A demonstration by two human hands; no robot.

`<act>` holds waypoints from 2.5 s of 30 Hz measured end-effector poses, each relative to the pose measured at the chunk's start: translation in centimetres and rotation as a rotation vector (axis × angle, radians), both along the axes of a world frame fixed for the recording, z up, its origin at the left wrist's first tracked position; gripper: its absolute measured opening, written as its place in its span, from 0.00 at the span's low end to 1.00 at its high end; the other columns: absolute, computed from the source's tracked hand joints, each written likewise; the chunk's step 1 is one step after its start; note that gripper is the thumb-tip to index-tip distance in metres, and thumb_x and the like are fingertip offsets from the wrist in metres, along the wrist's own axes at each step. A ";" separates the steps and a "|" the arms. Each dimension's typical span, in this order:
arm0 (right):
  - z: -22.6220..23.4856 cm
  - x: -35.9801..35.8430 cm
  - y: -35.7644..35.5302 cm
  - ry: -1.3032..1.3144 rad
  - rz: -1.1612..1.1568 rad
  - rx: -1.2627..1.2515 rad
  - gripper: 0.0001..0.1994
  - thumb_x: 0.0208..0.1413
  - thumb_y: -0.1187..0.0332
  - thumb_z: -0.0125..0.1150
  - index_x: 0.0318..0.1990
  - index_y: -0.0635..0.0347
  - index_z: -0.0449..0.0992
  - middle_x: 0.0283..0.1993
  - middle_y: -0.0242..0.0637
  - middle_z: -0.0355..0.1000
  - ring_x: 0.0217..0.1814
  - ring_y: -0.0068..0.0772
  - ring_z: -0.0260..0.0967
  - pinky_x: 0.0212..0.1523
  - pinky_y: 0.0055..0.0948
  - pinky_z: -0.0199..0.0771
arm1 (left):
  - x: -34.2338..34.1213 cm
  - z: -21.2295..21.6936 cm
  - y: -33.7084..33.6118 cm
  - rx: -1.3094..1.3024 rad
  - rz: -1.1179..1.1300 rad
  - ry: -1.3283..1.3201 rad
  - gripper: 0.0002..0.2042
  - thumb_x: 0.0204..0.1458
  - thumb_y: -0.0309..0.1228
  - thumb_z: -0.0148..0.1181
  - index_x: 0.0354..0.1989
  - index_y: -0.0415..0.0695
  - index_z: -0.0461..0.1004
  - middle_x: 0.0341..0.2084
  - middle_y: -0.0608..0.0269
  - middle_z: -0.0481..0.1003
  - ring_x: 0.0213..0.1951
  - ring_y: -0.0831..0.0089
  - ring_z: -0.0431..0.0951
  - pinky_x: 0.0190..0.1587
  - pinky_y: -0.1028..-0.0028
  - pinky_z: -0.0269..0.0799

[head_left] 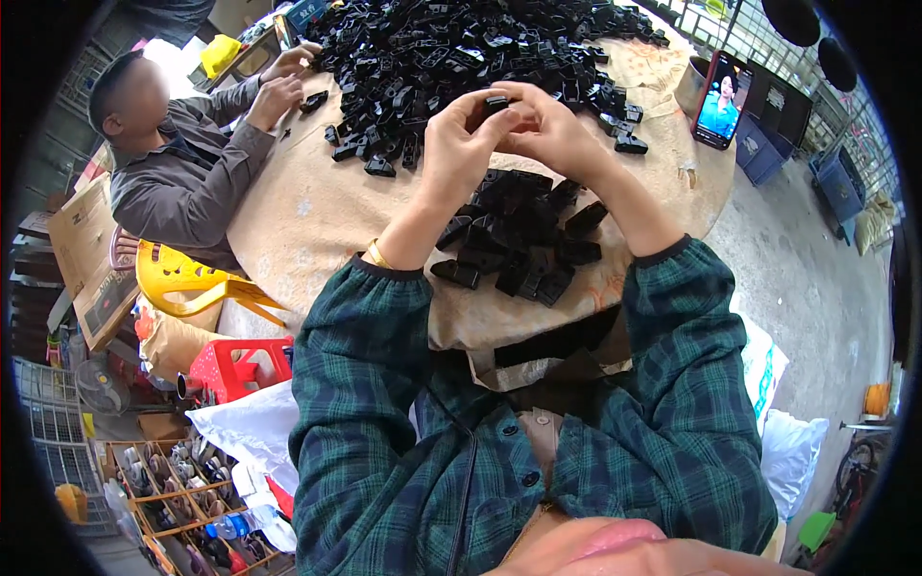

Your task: Sorting black plastic components from a large pile on a round table.

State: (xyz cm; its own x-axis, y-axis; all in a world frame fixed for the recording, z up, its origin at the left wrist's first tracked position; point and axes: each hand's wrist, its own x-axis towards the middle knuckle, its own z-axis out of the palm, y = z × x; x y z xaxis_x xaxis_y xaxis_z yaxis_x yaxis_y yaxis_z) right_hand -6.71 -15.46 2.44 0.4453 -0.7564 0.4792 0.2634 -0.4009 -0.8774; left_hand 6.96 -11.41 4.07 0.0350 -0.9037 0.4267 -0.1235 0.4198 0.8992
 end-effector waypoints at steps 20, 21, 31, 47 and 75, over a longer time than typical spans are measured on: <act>-2.0 -12.2 -2.2 1.050 -0.653 -0.391 0.22 0.41 0.64 0.63 0.47 0.55 0.71 0.42 0.45 0.71 0.44 0.45 0.69 0.44 0.36 0.68 | 1.1 -0.7 0.3 0.140 -0.247 -0.699 0.14 0.52 0.35 0.54 0.41 0.38 0.73 0.29 0.56 0.76 0.32 0.75 0.75 0.38 0.75 0.69; -2.5 -12.3 -2.5 1.055 -0.654 -0.392 0.22 0.41 0.64 0.63 0.47 0.55 0.71 0.42 0.45 0.71 0.44 0.45 0.69 0.44 0.36 0.68 | 1.0 -0.3 0.3 0.138 -0.250 -0.695 0.14 0.52 0.35 0.54 0.41 0.38 0.73 0.29 0.56 0.76 0.32 0.75 0.75 0.38 0.75 0.69; -1.6 -5.2 -3.9 1.036 -0.422 -0.595 0.16 0.42 0.68 0.58 0.41 0.60 0.70 0.36 0.44 0.73 0.39 0.42 0.71 0.41 0.34 0.70 | 2.9 -2.5 -2.3 0.160 -0.096 -0.526 0.13 0.52 0.34 0.55 0.38 0.37 0.75 0.25 0.68 0.74 0.27 0.83 0.70 0.32 0.81 0.67; 0.2 -4.1 -4.9 0.988 -0.142 -0.409 0.13 0.41 0.69 0.60 0.37 0.57 0.75 0.36 0.42 0.72 0.42 0.44 0.68 0.43 0.35 0.68 | 3.3 -3.2 -2.4 0.215 -0.079 -0.382 0.11 0.51 0.30 0.56 0.40 0.36 0.74 0.29 0.64 0.75 0.29 0.81 0.73 0.33 0.81 0.70; 1.5 0.1 0.0 0.019 -0.075 0.009 0.14 0.54 0.74 0.55 0.48 0.64 0.71 0.32 0.34 0.73 0.32 0.21 0.70 0.35 0.19 0.74 | 1.9 -1.7 -1.5 0.181 -0.117 0.303 0.17 0.50 0.22 0.54 0.49 0.34 0.62 0.33 0.59 0.70 0.34 0.73 0.75 0.38 0.77 0.77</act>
